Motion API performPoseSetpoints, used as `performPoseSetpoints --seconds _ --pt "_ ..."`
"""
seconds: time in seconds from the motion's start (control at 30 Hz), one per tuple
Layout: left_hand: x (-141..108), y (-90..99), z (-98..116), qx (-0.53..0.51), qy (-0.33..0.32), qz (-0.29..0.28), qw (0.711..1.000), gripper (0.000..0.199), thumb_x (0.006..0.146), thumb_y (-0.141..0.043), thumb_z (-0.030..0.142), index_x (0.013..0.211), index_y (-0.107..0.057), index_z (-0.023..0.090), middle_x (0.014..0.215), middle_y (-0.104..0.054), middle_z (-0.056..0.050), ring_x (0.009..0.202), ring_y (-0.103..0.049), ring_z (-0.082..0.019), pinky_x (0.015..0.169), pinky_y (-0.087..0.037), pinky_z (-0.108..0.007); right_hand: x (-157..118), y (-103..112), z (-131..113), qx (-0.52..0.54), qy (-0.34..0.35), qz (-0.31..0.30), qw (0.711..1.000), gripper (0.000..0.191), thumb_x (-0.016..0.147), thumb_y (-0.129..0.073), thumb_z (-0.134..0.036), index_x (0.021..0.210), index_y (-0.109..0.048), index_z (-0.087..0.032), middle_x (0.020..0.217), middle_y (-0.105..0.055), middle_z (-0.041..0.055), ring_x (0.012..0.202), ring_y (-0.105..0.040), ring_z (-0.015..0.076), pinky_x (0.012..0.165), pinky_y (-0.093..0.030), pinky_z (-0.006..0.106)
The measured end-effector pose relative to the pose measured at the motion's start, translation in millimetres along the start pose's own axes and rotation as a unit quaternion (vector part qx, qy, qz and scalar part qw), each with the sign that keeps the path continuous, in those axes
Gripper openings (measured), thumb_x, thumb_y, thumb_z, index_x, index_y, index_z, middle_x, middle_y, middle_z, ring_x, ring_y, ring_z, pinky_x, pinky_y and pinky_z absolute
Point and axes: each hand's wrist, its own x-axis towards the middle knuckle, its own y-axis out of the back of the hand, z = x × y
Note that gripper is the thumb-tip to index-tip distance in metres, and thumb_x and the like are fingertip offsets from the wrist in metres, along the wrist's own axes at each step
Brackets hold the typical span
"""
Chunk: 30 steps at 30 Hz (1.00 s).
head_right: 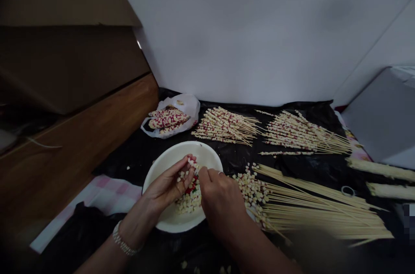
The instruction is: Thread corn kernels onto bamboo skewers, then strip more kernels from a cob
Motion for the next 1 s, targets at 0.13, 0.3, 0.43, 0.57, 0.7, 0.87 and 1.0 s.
performPoseSetpoints --seconds 0.13,0.3,0.43,0.57,0.7,0.87,1.0 --pt "-1 1.1 -5 0.024 -0.014 0.005 1.000 0.015 0.078 -0.063 0.003 0.092 -0.067 0.009 0.084 -0.071 -0.005 0.072 -0.068 -0.011 0.069 -0.058 -0.020 -1 -5 0 -0.005 0.007 0.016 1.000 0.019 0.080 -0.048 -0.003 0.082 -0.057 -0.020 0.071 -0.061 0.0008 0.061 -0.056 0.0162 0.055 -0.030 0.029" --pt "0 1.2 -11 0.043 -0.028 0.003 0.999 0.016 0.077 -0.064 0.004 0.091 -0.068 0.010 0.088 -0.071 -0.006 0.075 -0.068 -0.012 0.073 -0.058 -0.021 -1 -5 0 -0.023 0.015 0.026 0.999 0.017 0.080 -0.050 -0.004 0.081 -0.056 -0.019 0.070 -0.061 0.0011 0.058 -0.056 0.0157 0.054 -0.031 0.028" --pt "2 -5.1 -6 0.024 -0.051 0.019 0.998 0.021 0.078 -0.062 0.002 0.095 -0.067 0.013 0.091 -0.071 -0.004 0.080 -0.068 -0.011 0.077 -0.057 -0.020 1 6 -2 -0.093 0.036 0.043 0.994 0.019 0.079 -0.053 -0.004 0.092 -0.062 -0.015 0.073 -0.063 0.0038 0.062 -0.058 0.0172 0.055 -0.034 0.028" --pt "1 -8.8 18 -0.028 -0.067 0.053 0.996 0.018 0.082 -0.058 0.004 0.097 -0.065 0.011 0.082 -0.070 -0.004 0.071 -0.068 -0.011 0.070 -0.058 -0.020 -1 22 5 -0.160 0.047 0.070 0.983 0.032 0.077 -0.059 -0.011 0.108 -0.062 -0.011 0.078 -0.065 0.0067 0.070 -0.059 0.0230 0.062 -0.037 0.033" --pt "-5 -6.8 42 -0.070 -0.084 0.041 0.993 0.014 0.087 -0.052 0.007 0.094 -0.064 0.009 0.083 -0.069 -0.006 0.076 -0.068 -0.011 0.074 -0.057 -0.020 -3 35 19 -0.093 -0.008 0.003 0.996 0.018 0.085 -0.055 -0.024 0.100 -0.064 -0.018 0.077 -0.066 0.0031 0.062 -0.059 0.0188 0.055 -0.034 0.030" --pt "-9 -6.8 50 -0.082 -0.098 0.039 0.991 0.013 0.087 -0.052 0.008 0.094 -0.063 0.009 0.083 -0.069 -0.006 0.074 -0.068 -0.011 0.072 -0.058 -0.020 -2 46 26 0.049 -0.029 -0.074 0.996 0.024 0.093 -0.042 -0.029 0.083 -0.062 -0.021 0.068 -0.065 0.0011 0.064 -0.060 0.0157 0.057 -0.033 0.028" --pt "-9 -7.1 47 -0.084 -0.088 0.042 0.992 0.015 0.087 -0.051 0.007 0.096 -0.063 0.010 0.081 -0.069 -0.006 0.072 -0.069 -0.011 0.071 -0.059 -0.021 -2 46 24 0.060 -0.035 -0.058 0.996 0.027 0.091 -0.037 -0.018 0.076 -0.059 -0.019 0.067 -0.065 0.0021 0.063 -0.058 0.0151 0.058 -0.031 0.028"
